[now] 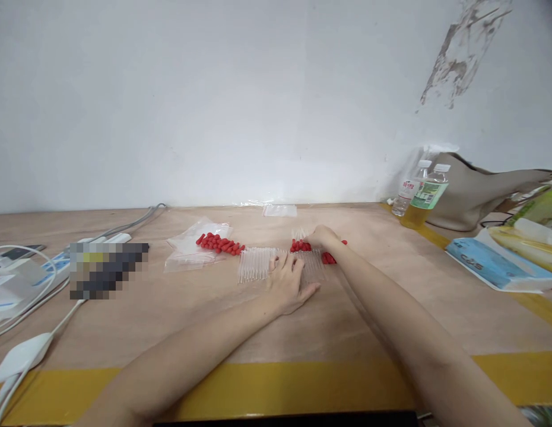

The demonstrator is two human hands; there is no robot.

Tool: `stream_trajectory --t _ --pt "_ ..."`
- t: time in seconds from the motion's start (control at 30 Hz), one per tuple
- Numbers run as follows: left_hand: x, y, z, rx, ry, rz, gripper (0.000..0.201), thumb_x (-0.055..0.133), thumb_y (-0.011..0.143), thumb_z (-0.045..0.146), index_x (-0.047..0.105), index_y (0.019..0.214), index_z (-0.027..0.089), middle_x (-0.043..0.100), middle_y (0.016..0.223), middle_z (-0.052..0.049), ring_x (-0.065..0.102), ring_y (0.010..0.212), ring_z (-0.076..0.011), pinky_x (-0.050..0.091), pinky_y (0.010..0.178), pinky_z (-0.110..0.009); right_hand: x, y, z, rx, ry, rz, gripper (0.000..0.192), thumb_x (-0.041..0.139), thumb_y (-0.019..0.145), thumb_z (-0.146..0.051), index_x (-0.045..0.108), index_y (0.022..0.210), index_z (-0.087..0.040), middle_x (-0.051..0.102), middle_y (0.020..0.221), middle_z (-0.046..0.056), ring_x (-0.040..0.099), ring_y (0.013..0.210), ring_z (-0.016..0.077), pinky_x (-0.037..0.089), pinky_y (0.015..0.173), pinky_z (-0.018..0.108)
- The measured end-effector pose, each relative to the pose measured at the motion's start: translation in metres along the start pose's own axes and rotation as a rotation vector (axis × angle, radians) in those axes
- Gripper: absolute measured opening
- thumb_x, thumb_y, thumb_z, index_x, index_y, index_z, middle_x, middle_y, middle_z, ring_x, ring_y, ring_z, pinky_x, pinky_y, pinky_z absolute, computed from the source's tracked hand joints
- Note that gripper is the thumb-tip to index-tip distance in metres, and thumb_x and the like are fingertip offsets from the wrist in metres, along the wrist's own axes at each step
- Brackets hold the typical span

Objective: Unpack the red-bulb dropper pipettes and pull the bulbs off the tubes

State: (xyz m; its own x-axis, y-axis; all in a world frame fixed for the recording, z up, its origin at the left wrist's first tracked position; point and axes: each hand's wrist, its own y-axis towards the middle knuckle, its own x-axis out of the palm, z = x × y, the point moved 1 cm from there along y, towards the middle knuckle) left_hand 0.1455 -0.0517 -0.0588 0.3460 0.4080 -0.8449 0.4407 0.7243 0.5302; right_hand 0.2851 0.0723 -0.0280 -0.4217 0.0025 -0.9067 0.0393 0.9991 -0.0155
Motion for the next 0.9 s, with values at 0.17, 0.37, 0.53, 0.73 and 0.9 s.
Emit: stream_trajectory --t 0.17,0.37,0.53,0.73,0.9 --pt "-0.017 -0.022 -0.024 0.057 -0.016 0.025 0.025 0.041 0.082 0.038 0.051 0.094 0.018 0.055 0.094 -0.006 0.046 0.093 -0.0217 0.027 0.088 -0.042 -0.013 -0.021 0.002 -0.057 0.058 0.166 0.025 0.051 0.071 -0.036 0.062 0.056 -0.019 0.061 0.056 0.003 0.057 0.057 0.0165 0.037 0.054 0.026" --pt "-0.017 -0.027 -0.039 0.018 0.033 0.177 0.034 0.043 0.082 0.036 0.047 0.111 0.018 0.051 0.114 -0.011 0.043 0.105 -0.0245 0.025 0.092 -0.043 -0.001 -0.069 0.017 -0.389 0.198 0.355 0.02 0.055 0.073 -0.035 0.062 0.083 -0.019 0.064 0.074 0.002 0.056 0.069 0.0152 0.037 0.063 0.026" --pt "-0.014 -0.019 -0.042 0.148 0.095 0.182 0.038 0.04 0.085 0.028 0.041 0.123 0.024 0.05 0.122 -0.007 0.041 0.113 -0.0227 0.018 0.098 -0.044 0.024 -0.104 0.026 -0.753 0.057 0.464 0.017 0.053 0.079 -0.025 0.062 0.093 -0.022 0.062 0.082 0.005 0.051 0.081 0.0181 0.031 0.076 0.034" --pt "-0.01 -0.016 -0.046 0.247 0.068 0.127 0.022 0.041 0.086 0.022 0.06 0.097 0.027 0.065 0.082 -0.001 0.055 0.083 -0.0156 0.024 0.093 -0.042 0.04 -0.116 0.02 -0.857 0.001 0.5 0.015 0.051 0.082 -0.028 0.063 0.088 -0.022 0.062 0.081 0.004 0.049 0.081 0.0168 0.028 0.076 0.034" --pt "-0.01 -0.017 -0.045 0.291 0.083 0.115 0.023 0.038 0.087 0.021 0.06 0.091 0.023 0.064 0.075 0.0 0.053 0.076 -0.0141 0.027 0.09 -0.038 0.048 -0.114 0.018 -0.952 -0.053 0.567 0.016 0.049 0.084 -0.028 0.063 0.087 -0.02 0.063 0.072 0.002 0.05 0.071 0.0135 0.029 0.072 0.032"
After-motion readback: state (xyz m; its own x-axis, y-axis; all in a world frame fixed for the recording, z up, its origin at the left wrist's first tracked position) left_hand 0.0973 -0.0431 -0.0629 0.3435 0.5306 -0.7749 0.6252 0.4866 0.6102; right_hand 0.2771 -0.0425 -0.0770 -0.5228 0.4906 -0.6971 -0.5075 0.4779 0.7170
